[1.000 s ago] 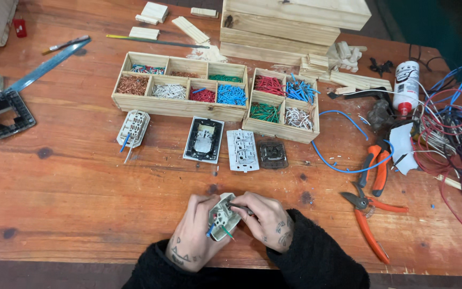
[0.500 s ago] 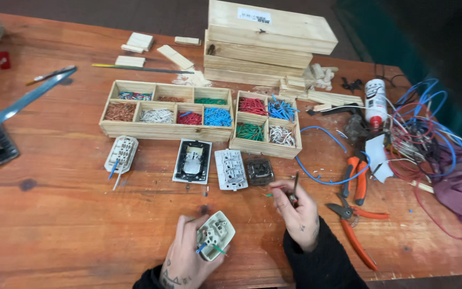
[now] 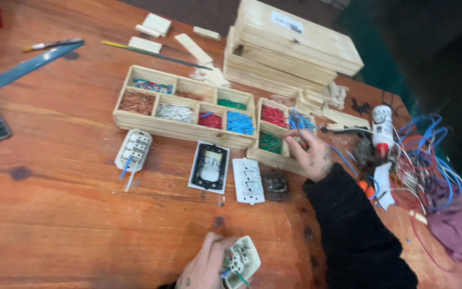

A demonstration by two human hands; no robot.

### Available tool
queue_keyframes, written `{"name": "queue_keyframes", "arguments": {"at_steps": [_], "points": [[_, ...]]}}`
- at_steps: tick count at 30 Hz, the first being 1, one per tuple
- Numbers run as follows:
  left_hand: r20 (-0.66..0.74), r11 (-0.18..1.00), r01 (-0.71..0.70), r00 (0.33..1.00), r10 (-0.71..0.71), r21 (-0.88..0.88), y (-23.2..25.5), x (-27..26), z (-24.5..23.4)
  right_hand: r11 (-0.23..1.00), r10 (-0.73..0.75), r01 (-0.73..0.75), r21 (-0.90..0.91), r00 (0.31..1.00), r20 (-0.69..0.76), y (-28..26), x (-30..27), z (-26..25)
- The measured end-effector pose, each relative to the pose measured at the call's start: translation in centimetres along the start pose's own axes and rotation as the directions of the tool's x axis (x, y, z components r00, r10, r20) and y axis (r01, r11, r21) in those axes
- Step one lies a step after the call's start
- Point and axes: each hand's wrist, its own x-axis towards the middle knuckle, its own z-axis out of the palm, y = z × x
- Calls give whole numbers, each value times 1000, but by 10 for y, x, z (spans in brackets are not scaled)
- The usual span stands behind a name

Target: The person uses a screwdriver to tighten screws on several electrical components, including a black switch and two white socket modules, placed on a wooden workbench. They handle each component one at a time, adjusting wires and securing terminals before setting the items aside.

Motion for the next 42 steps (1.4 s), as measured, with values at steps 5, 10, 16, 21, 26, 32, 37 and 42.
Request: {"name": "queue_keyframes", "arguments": {"at_steps": [5, 10, 16, 21, 26, 32, 37, 42], "points": [[-37, 995, 99, 994, -100, -26, 13, 1, -6, 992, 125, -124, -26, 991, 48, 16, 37, 8], [-47, 998, 9, 999, -12, -64, 2, 1, 2, 932, 140, -93, -351, 984, 112, 11, 85, 12], [-380, 935, -196, 922, 72, -296, -11, 4, -3, 938, 262, -214, -273, 953, 150, -97, 62, -7], [-422, 907, -279, 897, 129, -317, -13, 7, -11, 980, 81, -96, 175, 992, 94, -81, -80, -1], [-445, 915, -291, 883, 146, -278, 2, 10, -22, 582, 186, -320, 748, 947, 261, -90, -189, 21], [-500, 877, -383, 842, 202, -291, 15, 14, -25, 606, 135, -167, 778, 985, 106, -109, -220, 29], [-475, 881, -374, 855, 207, -289, 10, 6, -18, 408, 179, -300, 862, 953, 246, -140, -224, 37], [-495, 867, -489, 778, 386, -93, 16, 2, -13, 332, 177, -296, 896, 952, 249, -145, -216, 45]]}}
